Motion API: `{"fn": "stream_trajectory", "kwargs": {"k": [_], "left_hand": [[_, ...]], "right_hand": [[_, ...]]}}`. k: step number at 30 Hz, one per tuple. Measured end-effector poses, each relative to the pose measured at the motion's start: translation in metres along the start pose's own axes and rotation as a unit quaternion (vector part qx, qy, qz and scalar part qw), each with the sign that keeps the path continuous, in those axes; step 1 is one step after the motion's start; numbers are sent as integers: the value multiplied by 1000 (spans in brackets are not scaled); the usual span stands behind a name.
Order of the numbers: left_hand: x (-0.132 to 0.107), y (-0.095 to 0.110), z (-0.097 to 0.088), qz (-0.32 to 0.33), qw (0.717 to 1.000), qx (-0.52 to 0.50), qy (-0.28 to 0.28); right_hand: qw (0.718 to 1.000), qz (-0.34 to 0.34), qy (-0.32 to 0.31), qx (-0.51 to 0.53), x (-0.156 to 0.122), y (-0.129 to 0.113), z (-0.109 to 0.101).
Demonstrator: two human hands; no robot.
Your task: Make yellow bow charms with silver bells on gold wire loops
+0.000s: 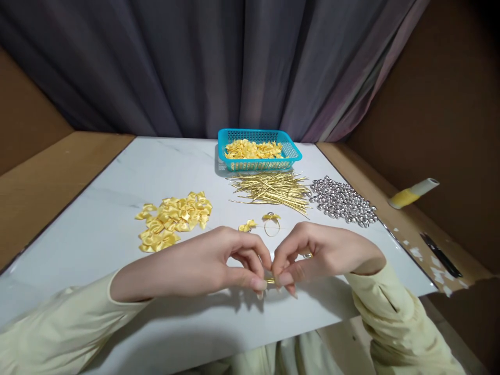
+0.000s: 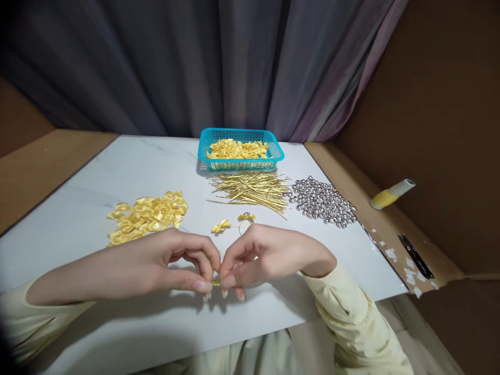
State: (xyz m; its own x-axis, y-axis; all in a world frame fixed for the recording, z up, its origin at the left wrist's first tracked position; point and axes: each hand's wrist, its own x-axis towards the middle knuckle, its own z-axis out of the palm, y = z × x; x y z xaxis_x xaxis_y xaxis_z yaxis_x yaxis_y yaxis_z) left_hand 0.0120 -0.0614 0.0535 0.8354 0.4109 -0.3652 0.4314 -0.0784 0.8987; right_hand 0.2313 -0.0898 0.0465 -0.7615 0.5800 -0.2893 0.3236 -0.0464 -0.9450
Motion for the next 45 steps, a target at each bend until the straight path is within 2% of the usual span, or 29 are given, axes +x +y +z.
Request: {"fn": "stream_trajectory", "kwargs": {"k": [7, 15, 20, 32, 38, 45], "left_hand": [[-1, 3, 0, 3, 998, 59, 6], [-1, 1, 0, 22, 998, 63, -1], [1, 1, -1, 32, 997, 72, 13], [-1, 2, -1, 30, 995, 92, 19], [1, 1, -1, 25, 997, 70, -3], [2, -1, -1, 19, 998, 61, -10]], "right_hand": [[998, -12, -13, 53, 3, 8, -3], [996, -21, -35, 85, 6, 14, -5], [994, -22, -42, 100, 8, 16, -5], [999, -26, -31, 6, 7, 15, -2], [998, -23, -51, 19, 7, 17, -2], [995, -21, -60, 79, 9, 19, -2]]}}
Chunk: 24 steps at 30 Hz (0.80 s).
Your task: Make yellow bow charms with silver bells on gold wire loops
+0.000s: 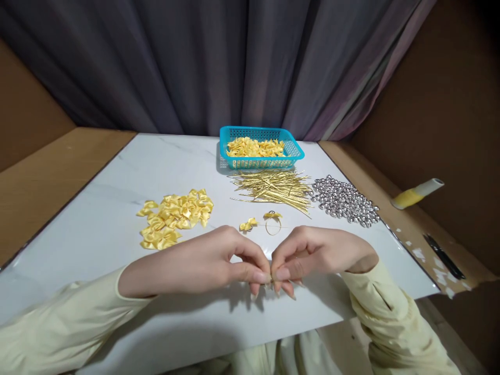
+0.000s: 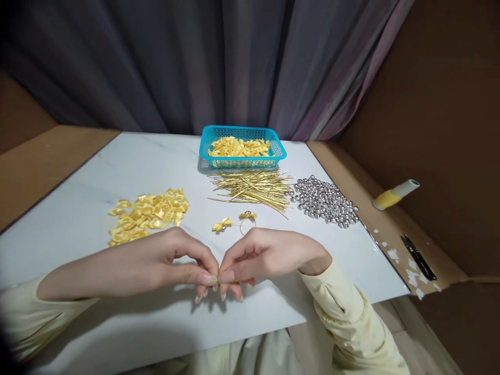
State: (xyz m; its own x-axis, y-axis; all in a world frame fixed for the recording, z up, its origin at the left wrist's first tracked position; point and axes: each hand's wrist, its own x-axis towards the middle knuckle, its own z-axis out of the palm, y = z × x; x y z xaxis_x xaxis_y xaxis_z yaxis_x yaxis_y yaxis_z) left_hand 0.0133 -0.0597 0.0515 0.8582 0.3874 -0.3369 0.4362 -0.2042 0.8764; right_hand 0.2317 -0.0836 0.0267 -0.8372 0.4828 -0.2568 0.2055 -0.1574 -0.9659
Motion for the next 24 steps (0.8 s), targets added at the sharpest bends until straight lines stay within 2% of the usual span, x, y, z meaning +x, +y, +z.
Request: {"fn": "stream_trajectory", "kwargs": {"k": [24], "left_hand": [[3, -1, 3, -34, 998, -53, -26]], "right_hand": [[1000, -1, -6, -30, -2, 1, -2]]}}
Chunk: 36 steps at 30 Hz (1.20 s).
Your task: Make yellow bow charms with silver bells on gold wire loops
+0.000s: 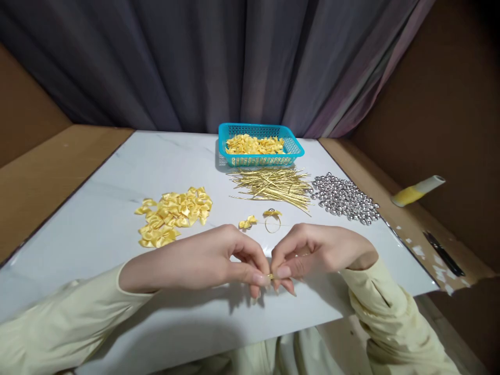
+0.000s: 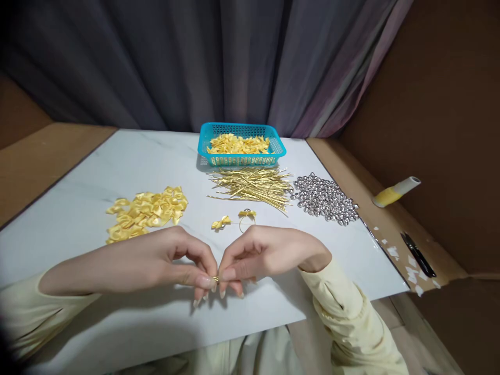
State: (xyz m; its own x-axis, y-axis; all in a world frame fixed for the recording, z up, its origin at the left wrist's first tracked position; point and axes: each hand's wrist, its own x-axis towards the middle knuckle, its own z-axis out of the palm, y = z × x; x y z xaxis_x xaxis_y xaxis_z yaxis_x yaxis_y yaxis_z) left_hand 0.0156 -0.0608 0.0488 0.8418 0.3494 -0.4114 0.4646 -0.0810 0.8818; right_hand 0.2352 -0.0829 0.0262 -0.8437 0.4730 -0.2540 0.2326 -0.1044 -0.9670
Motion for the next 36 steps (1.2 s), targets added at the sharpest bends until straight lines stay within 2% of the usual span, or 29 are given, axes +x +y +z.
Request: {"fn": "stream_trajectory", "kwargs": {"k": [7, 14, 22, 30, 36], "left_hand": [[0, 3, -1, 5, 999, 40, 7], [-1, 4, -1, -7, 994, 101, 48], [0, 1, -1, 10, 999, 40, 22], [-1, 1, 0, 35, 998, 53, 27], [-1, 0, -1, 25, 998, 45, 20]], "right_hand": [[1000, 13, -17, 4, 0, 0, -2], [1000, 13, -25, 2, 1, 1, -3], [999, -1, -28, 15, 2, 0, -2], [998, -34, -33, -30, 1, 0, -3], [997, -39, -42, -46, 1, 2, -3]]}}
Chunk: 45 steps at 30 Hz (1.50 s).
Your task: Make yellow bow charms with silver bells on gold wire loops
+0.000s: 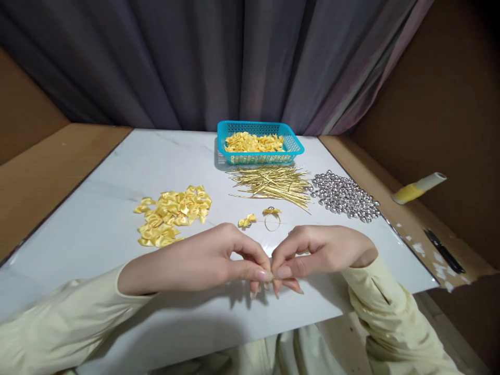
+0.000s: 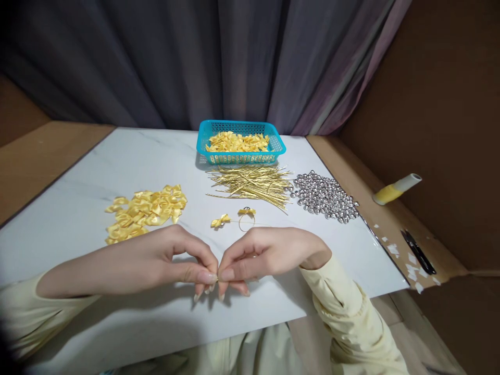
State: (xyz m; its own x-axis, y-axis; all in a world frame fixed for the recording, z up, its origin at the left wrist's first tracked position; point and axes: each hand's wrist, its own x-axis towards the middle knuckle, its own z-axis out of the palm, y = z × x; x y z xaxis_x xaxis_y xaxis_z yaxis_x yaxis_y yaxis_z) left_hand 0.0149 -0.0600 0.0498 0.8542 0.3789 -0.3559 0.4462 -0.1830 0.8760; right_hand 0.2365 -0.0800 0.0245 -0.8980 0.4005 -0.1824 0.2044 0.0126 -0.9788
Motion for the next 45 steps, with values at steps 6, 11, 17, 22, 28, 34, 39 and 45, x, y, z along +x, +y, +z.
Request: {"fn": "stream_trajectory", "kwargs": {"k": [6, 11, 17, 22, 28, 34, 39, 45], "left_hand": [[2, 0, 1, -14, 998, -52, -32], [4, -1, -1, -26, 997, -77, -18], [7, -6, -4, -21, 974, -223, 18], [13, -10, 1, -29, 944, -329, -7], [15, -15, 9, -38, 911, -409, -30], [18, -16, 10, -50, 902, -428, -29], [20, -18, 14, -64, 901, -428, -44], [22, -20, 5, -53, 957, -284, -10]], "right_hand": [[1000, -17, -5, -12, 1, 1, -2], [973, -5, 127, -190, -16, -11, 11], [769, -94, 468, -424, -15, -1, 74], [630, -142, 544, -536, 2, 24, 91], [608, -168, 536, -561, 4, 36, 80], [620, -207, 535, -534, 2, 37, 73], [645, -207, 480, -557, -5, 30, 69], [606, -204, 470, -608, -3, 34, 64]]}}
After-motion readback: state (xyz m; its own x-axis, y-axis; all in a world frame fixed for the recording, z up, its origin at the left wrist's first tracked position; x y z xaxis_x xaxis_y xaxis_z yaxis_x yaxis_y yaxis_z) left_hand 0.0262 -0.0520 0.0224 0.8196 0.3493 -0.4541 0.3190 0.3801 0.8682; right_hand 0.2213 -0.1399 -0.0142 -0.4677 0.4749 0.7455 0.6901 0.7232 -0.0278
